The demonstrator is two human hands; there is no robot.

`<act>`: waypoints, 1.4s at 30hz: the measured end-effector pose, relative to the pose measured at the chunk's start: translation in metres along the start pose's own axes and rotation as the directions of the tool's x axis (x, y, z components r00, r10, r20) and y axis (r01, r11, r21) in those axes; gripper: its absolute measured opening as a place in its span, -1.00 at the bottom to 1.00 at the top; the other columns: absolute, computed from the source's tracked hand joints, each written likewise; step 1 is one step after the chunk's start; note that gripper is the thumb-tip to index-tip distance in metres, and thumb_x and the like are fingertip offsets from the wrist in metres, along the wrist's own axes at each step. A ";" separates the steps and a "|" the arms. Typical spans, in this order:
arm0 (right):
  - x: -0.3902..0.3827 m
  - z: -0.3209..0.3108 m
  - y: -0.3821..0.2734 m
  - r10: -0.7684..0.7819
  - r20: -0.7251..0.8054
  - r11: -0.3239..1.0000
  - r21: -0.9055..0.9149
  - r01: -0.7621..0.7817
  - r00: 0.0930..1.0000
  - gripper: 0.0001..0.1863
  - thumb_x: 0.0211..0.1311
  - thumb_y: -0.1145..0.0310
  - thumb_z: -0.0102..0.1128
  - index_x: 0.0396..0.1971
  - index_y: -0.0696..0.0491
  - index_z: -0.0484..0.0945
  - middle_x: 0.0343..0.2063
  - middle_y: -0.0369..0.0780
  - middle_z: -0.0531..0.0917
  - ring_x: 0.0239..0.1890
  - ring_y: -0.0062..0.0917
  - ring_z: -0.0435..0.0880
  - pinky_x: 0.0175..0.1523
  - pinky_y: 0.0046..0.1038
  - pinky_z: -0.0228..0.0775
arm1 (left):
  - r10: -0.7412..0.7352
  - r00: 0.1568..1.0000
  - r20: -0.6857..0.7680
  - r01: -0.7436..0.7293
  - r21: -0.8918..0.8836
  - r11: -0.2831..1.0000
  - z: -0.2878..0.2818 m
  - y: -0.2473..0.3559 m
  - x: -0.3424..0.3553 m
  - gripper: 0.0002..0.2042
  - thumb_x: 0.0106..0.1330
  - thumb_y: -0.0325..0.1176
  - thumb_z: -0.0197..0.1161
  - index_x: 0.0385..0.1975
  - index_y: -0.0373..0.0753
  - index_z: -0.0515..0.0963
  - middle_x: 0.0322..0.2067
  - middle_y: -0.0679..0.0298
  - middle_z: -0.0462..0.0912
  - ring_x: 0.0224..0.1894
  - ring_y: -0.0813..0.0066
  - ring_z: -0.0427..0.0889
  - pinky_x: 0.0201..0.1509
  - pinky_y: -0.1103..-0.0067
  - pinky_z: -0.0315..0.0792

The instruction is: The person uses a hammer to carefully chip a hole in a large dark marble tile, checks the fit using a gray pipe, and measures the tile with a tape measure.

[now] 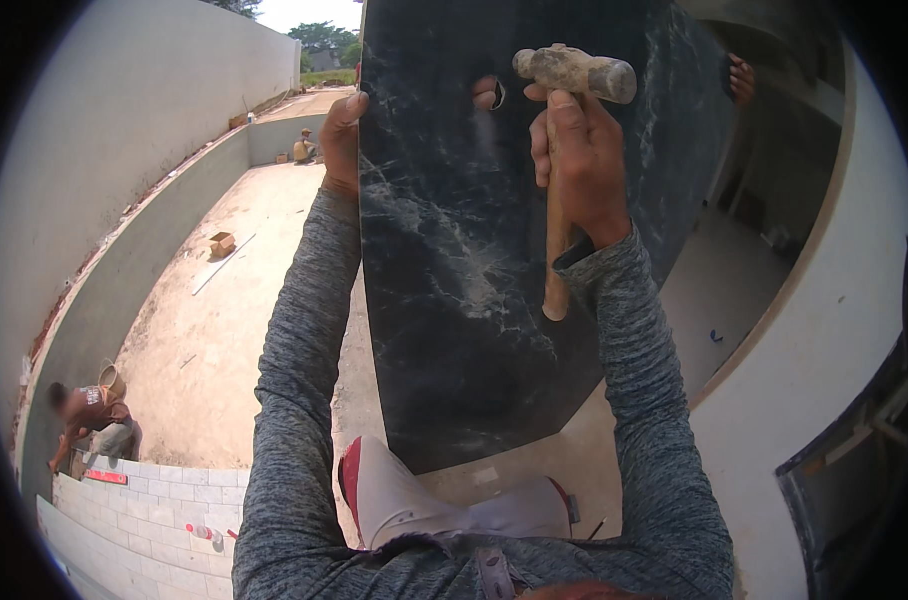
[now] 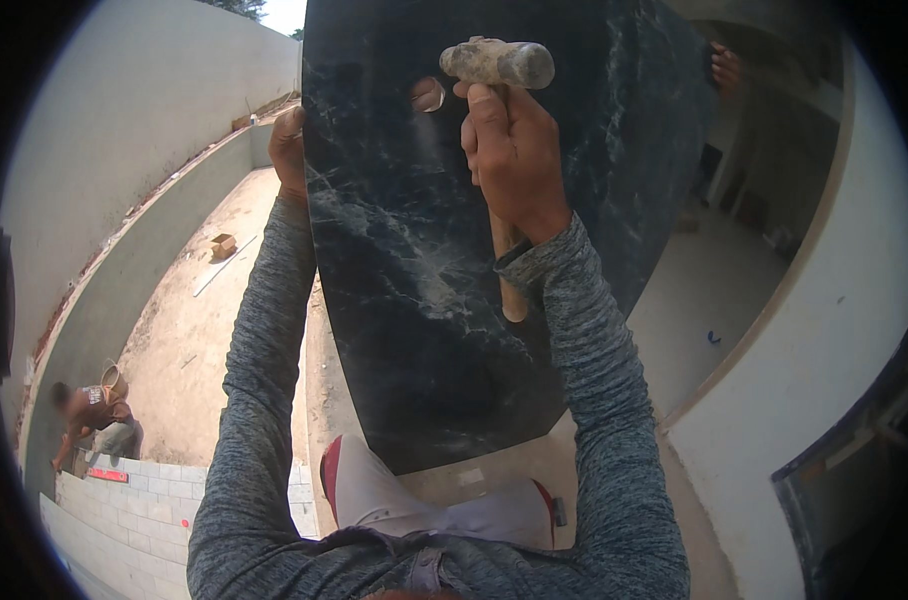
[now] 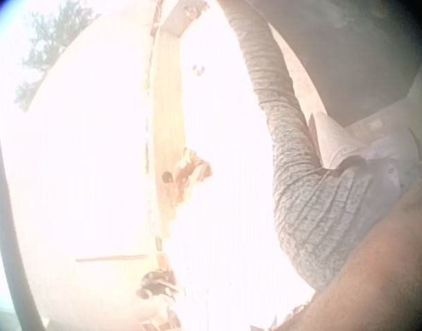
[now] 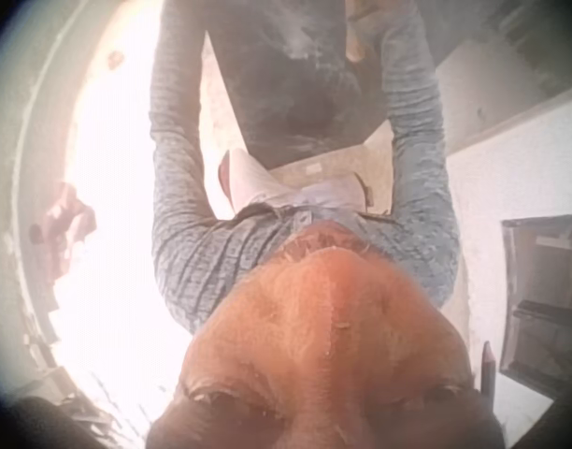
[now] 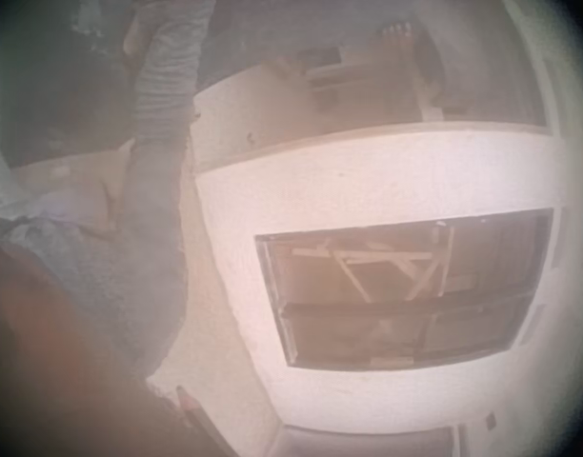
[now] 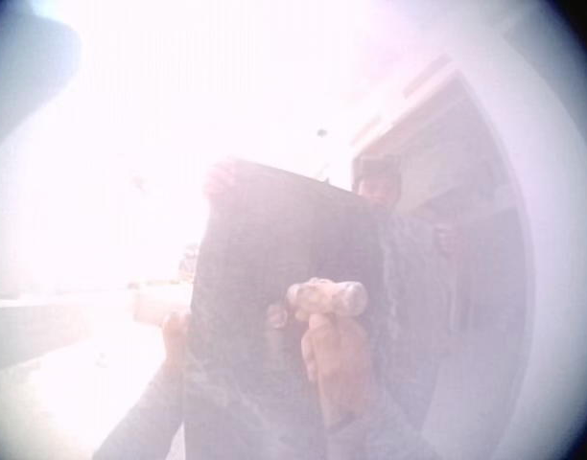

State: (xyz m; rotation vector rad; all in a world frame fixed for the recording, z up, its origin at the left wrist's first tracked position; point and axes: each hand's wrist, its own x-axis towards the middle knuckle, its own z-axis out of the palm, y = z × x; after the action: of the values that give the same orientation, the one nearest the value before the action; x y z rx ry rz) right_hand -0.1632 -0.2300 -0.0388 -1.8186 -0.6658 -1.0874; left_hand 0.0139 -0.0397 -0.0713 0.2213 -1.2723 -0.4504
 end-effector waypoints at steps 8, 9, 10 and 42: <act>-0.004 0.005 0.001 0.011 -0.039 0.999 0.036 -0.009 0.999 -0.62 0.47 0.16 -0.13 -0.15 0.18 0.54 -0.67 -0.38 0.46 -0.70 -0.78 0.38 -0.61 -0.65 0.28 | 0.017 0.997 -0.072 -0.016 0.017 1.000 0.003 -0.001 -0.001 -0.60 0.30 -0.22 0.13 -0.01 -0.41 0.52 -0.06 0.02 0.65 -0.10 0.20 0.70 -0.02 0.37 0.61; -0.004 0.007 0.003 0.001 -0.037 1.000 0.029 0.000 0.999 -0.63 0.47 0.18 -0.12 -0.17 0.17 0.56 -0.70 -0.40 0.47 -0.72 -0.78 0.38 -0.61 -0.66 0.29 | 0.014 0.997 -0.073 -0.012 0.025 1.000 0.001 0.001 -0.001 -0.61 0.30 -0.22 0.13 -0.02 -0.41 0.52 -0.07 0.02 0.65 -0.11 0.20 0.70 -0.02 0.37 0.61; -0.004 0.009 0.003 -0.017 -0.034 0.999 0.028 0.018 0.999 -0.64 0.46 0.19 -0.12 -0.17 0.15 0.57 -0.69 -0.39 0.48 -0.71 -0.78 0.39 -0.59 -0.65 0.30 | 0.012 0.997 -0.074 -0.009 0.032 0.999 0.001 0.003 -0.001 -0.61 0.30 -0.22 0.13 -0.02 -0.41 0.53 -0.07 0.02 0.66 -0.11 0.20 0.70 -0.02 0.37 0.61; -0.001 0.022 0.023 -0.004 -0.004 0.981 -0.194 0.003 1.000 -0.68 0.43 0.24 -0.06 -0.22 0.20 0.55 -0.68 -0.28 0.55 -0.68 -0.60 0.53 -0.55 -0.49 0.35 | -0.049 0.984 -0.169 0.062 0.069 0.996 0.015 -0.001 -0.006 -0.61 0.29 -0.23 0.12 -0.02 -0.41 0.52 -0.10 0.02 0.67 -0.15 0.17 0.72 -0.06 0.36 0.64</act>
State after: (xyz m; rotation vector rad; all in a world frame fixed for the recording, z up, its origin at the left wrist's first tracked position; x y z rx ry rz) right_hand -0.1361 -0.2209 -0.0542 -1.9806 -0.5768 -1.1925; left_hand -0.0019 -0.0364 -0.0721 0.3507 -1.1214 -0.4237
